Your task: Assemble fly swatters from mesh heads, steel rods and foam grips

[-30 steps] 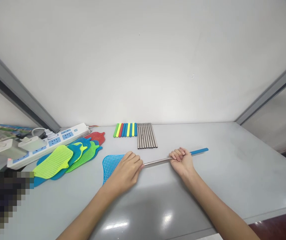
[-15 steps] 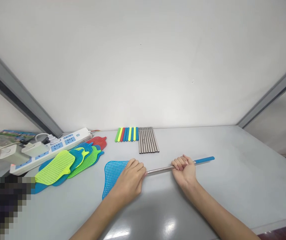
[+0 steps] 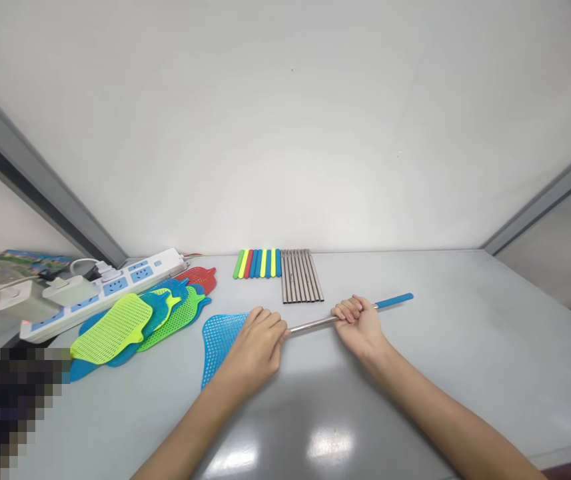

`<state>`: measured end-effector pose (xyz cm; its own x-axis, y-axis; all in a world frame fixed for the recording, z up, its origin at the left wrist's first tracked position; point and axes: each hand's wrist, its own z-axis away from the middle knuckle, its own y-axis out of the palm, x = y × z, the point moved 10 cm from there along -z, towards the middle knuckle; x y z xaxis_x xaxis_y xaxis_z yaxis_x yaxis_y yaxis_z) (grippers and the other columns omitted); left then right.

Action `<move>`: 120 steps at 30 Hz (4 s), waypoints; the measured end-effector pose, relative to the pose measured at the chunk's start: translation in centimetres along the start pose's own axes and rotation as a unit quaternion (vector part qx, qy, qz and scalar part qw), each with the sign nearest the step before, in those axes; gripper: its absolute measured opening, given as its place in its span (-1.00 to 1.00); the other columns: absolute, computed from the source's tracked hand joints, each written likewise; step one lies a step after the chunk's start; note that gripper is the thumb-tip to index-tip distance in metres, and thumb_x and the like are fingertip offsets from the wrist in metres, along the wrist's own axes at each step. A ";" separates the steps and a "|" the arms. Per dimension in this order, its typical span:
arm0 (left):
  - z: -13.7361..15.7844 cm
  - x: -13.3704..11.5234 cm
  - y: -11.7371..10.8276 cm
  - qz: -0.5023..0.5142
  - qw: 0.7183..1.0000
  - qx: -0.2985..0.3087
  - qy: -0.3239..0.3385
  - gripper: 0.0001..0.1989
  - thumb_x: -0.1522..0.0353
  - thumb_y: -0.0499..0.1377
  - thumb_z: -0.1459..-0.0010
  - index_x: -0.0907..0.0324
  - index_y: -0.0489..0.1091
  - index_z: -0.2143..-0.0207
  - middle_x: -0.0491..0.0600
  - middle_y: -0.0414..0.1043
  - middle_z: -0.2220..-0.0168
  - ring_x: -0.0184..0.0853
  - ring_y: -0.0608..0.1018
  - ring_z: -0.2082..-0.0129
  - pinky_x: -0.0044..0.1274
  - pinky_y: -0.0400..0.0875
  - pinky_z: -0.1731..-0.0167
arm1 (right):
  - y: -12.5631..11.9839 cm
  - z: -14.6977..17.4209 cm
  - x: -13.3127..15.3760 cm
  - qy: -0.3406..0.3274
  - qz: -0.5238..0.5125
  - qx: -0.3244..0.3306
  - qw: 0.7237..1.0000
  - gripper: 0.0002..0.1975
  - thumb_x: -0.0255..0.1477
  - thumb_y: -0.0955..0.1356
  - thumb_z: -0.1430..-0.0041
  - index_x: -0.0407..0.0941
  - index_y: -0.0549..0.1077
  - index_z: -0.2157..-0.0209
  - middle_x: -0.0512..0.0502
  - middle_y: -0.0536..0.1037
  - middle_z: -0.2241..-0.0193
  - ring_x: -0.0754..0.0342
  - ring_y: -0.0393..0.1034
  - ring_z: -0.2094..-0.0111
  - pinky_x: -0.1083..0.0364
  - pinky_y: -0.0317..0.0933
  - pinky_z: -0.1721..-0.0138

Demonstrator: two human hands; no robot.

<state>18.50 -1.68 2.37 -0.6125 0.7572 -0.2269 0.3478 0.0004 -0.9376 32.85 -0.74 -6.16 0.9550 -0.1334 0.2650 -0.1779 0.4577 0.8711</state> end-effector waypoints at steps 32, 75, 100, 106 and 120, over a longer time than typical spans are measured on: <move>0.0 3.9 0.6 0.006 0.998 -0.036 -0.056 -0.83 0.26 -0.03 -0.08 0.13 0.29 0.43 -0.05 0.24 0.26 -0.29 0.29 0.19 -0.34 0.02 0.14 | -0.9 -3.0 6.2 -0.003 -0.012 0.012 1.000 -0.87 -0.53 0.15 -0.01 -0.13 0.09 0.58 0.14 0.07 0.71 0.25 0.02 0.70 0.18 0.06 0.60; 0.1 4.0 1.0 0.061 0.995 -0.042 -0.066 -0.85 0.36 -0.06 -0.11 0.09 0.29 0.35 -0.07 0.23 0.23 -0.33 0.28 0.17 -0.40 0.07 0.16 | -1.0 -3.9 6.3 -0.066 0.084 0.068 0.992 -0.80 -0.37 0.13 -0.05 -0.13 0.15 0.59 0.10 0.11 0.67 0.21 0.11 0.65 0.11 0.17 0.50; 0.2 3.8 1.3 0.057 0.995 -0.035 -0.071 -0.85 0.36 -0.06 -0.11 0.07 0.28 0.33 -0.09 0.24 0.22 -0.33 0.29 0.17 -0.40 0.05 0.16 | -1.0 -3.8 6.2 -0.059 0.074 0.062 0.994 -0.81 -0.38 0.12 -0.05 -0.12 0.12 0.59 0.09 0.11 0.68 0.21 0.09 0.66 0.12 0.16 0.53; 0.1 3.7 1.3 0.055 0.995 -0.036 -0.077 -0.87 0.38 -0.06 -0.11 0.09 0.27 0.34 -0.08 0.24 0.22 -0.33 0.29 0.16 -0.39 0.02 0.16 | -1.1 -3.9 6.2 -0.053 0.063 0.060 0.995 -0.83 -0.39 0.13 -0.03 -0.13 0.13 0.58 0.09 0.11 0.68 0.21 0.09 0.65 0.12 0.17 0.52; 0.2 3.6 1.3 0.063 0.994 -0.035 -0.080 -0.88 0.42 -0.06 -0.09 0.10 0.23 0.35 -0.09 0.23 0.23 -0.34 0.28 0.16 -0.43 0.02 0.16 | -1.2 -3.8 6.1 -0.048 0.066 0.054 0.995 -0.83 -0.40 0.14 -0.03 -0.13 0.12 0.58 0.09 0.11 0.68 0.21 0.09 0.65 0.12 0.17 0.52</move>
<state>16.58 0.96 0.31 -0.6645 0.6403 -0.3853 0.4735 -0.0382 -0.8800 39.76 1.27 -7.17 0.8959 -0.1637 0.4131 -0.3288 0.3809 0.8642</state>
